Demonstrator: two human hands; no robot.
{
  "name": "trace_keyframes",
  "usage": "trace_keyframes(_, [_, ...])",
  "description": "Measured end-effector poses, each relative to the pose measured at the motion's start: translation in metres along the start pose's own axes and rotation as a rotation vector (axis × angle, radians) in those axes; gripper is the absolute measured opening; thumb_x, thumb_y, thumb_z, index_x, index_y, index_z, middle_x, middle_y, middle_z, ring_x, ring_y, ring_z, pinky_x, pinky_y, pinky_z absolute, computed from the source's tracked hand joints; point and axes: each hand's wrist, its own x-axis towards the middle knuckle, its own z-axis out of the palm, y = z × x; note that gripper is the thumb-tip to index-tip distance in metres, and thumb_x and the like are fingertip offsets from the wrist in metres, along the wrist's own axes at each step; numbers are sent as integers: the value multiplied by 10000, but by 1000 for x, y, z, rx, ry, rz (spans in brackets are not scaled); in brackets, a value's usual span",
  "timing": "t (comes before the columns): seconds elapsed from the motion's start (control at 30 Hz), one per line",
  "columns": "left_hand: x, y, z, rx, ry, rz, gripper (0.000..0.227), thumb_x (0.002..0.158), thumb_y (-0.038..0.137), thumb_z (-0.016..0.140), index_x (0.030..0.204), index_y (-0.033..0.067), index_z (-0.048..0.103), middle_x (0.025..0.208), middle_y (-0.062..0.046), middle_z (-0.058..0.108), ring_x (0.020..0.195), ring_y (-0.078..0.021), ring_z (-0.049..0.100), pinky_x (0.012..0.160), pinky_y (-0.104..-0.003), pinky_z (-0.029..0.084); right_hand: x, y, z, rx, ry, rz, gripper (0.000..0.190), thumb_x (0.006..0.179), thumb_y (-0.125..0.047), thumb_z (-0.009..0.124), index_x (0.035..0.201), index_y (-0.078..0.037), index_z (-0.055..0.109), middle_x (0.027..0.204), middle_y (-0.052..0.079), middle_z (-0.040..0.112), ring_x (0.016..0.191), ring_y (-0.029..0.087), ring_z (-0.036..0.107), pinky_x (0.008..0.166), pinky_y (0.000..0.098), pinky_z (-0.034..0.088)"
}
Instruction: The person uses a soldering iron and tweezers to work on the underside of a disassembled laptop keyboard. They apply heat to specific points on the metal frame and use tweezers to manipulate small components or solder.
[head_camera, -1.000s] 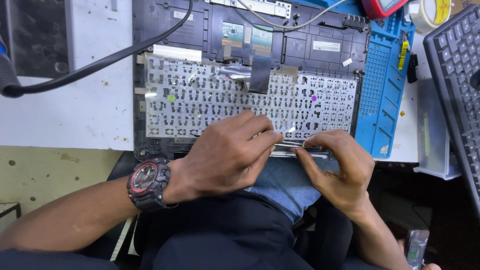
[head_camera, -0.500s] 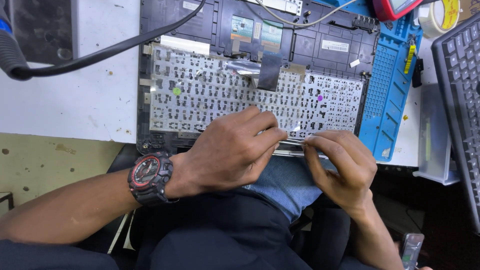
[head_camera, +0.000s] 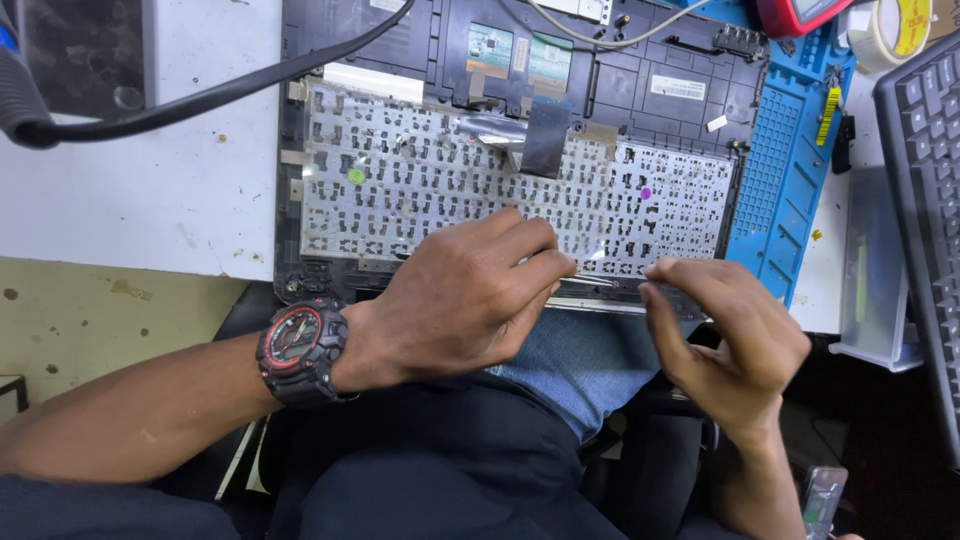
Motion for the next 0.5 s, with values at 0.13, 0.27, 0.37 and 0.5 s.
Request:
trace_keyframes(0.13, [0,0,1,10,-7,0,73,949,27,670,1020,23,685,937,-113,615,789,-285,560,602,-388,465,-4,3,-6,-7,57,72,133,947,170,760,1013,127,653,943,264,723,844,350,733,767,391,597])
trace_keyframes(0.27, [0,0,2,36,3,6,44,925,20,649,959,48,650,912,-100,599,781,-286,542,626,-398,452,0,-4,-7,44,88,19,85,950,58,674,930,140,661,883,274,723,773,348,729,670,356,590])
trace_keyframes(0.37, [-2,-2,5,27,-22,5,42,899,18,636,917,53,621,897,-108,598,758,-280,527,600,-399,435,24,-63,-33,28,37,-6,123,907,4,580,938,111,632,862,253,709,801,358,770,732,423,653])
trace_keyframes(0.5, [1,-1,10,30,-54,22,83,920,30,644,996,38,675,942,-116,654,785,-267,572,576,-365,453,17,-98,-99,-226,-442,148,342,914,-284,535,1141,-132,741,1202,28,741,1103,186,737,1058,356,561])
